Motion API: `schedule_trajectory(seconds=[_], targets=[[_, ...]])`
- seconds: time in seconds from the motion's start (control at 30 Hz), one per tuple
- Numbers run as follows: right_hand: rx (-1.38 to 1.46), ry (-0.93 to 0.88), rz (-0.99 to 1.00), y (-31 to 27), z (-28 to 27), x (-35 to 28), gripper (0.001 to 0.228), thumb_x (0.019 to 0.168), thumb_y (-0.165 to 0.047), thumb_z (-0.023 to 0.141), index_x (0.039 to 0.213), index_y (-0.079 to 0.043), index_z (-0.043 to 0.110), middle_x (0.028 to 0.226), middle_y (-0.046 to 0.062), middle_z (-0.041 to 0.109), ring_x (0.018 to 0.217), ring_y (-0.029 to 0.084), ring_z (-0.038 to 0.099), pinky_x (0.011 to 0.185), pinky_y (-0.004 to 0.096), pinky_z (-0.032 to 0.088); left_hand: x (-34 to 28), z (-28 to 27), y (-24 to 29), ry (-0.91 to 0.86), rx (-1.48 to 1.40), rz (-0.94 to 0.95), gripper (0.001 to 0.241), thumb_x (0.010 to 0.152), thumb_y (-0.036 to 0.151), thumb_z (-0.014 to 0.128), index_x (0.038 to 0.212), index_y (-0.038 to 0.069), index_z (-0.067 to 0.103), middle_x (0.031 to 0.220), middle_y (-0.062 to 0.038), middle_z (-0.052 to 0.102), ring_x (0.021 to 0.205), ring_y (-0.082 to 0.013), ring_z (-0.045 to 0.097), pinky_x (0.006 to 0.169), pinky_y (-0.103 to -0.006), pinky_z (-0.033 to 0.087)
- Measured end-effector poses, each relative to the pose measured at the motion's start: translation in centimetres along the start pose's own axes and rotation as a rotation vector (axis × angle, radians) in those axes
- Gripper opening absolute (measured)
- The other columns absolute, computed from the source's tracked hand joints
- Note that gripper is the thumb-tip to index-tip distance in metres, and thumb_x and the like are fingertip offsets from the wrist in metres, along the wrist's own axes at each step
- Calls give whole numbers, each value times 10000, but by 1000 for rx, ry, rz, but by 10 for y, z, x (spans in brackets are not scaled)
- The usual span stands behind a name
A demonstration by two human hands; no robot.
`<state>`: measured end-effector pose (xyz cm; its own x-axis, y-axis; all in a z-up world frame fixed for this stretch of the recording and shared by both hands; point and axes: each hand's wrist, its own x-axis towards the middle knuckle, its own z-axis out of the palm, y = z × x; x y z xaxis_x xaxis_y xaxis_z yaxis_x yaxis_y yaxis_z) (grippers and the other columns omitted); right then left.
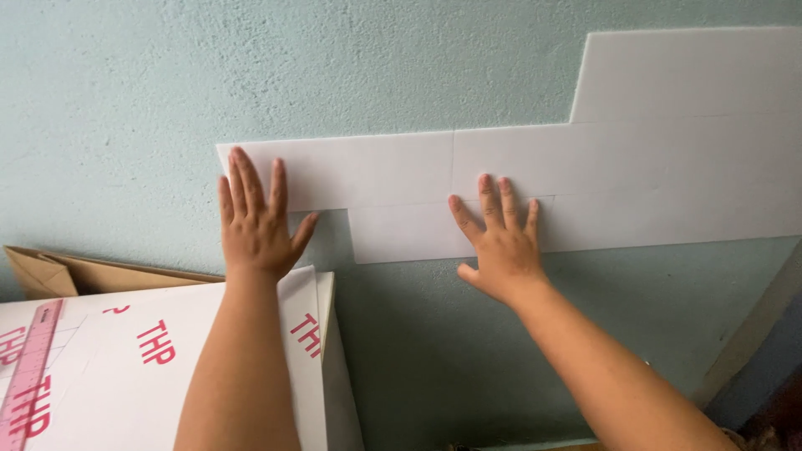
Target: Applying an adhesive foam wall tile to a wall, aligning it with existing tiles and pressing it down firmly to ensure adhesion.
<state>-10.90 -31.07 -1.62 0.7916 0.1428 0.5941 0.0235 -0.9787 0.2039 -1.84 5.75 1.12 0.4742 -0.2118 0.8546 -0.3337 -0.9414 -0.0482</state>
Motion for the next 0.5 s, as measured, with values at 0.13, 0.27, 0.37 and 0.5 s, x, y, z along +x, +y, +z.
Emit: schedule_trajectory(seconds=[0.13,0.27,0.37,0.5], targets=[[-12,-29,11,-5,-2,-1,1204,778,-485,818,1756,-350,129,1821,225,-83,1650,490,-76,1207,812,64,22,26,17,299,10,249,893,928,583,766,1682,239,434,1721,-398,239,1610,-550,219,1243,-792,142],[-5,-21,28,-7,1,-3,1236,767,-528,819,1759,-355,102,1819,228,-95,1648,494,-81,1214,796,66,33,14,71,80,78,357,879,941,696,596,1705,529,196,1836,19,107,1675,-363,18,1203,-888,13],[-32,26,24,-14,-5,-7,1209,743,-582,813,1746,-325,188,1810,251,27,1642,511,32,1223,780,127,33,13,81,-95,133,266,874,946,796,445,1718,526,140,1852,68,53,1696,-309,-30,1212,-897,27],[-90,292,21,-6,3,12,1005,678,-675,789,1593,-378,498,1638,213,400,1514,469,404,1188,801,250,34,15,52,-149,204,288,935,932,777,492,1726,501,81,1853,16,8,1701,-253,-14,1318,-750,37]])
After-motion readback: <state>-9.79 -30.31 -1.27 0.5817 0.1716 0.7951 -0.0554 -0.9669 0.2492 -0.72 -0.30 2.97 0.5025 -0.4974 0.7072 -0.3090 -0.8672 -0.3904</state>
